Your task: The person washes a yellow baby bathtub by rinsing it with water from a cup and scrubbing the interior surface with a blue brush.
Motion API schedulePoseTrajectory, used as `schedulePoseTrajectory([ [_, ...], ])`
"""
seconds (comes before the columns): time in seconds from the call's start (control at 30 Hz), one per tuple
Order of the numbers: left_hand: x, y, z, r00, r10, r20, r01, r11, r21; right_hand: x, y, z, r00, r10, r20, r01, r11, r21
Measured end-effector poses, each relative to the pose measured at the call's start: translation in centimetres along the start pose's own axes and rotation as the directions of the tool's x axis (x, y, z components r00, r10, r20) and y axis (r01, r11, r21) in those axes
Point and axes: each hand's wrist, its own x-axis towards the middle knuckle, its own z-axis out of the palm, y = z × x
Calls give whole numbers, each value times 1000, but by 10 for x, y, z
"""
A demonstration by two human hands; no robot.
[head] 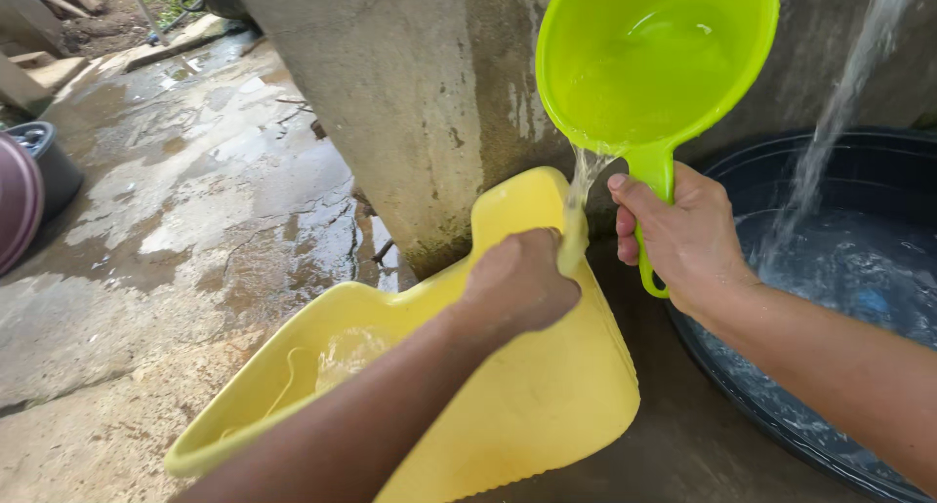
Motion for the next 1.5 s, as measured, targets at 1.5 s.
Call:
schedulePoseTrajectory([
  [1.5, 68, -81, -74, 956, -217, -197, 236, 968, 79, 40, -7, 146, 904, -387, 183, 415, 898, -149],
])
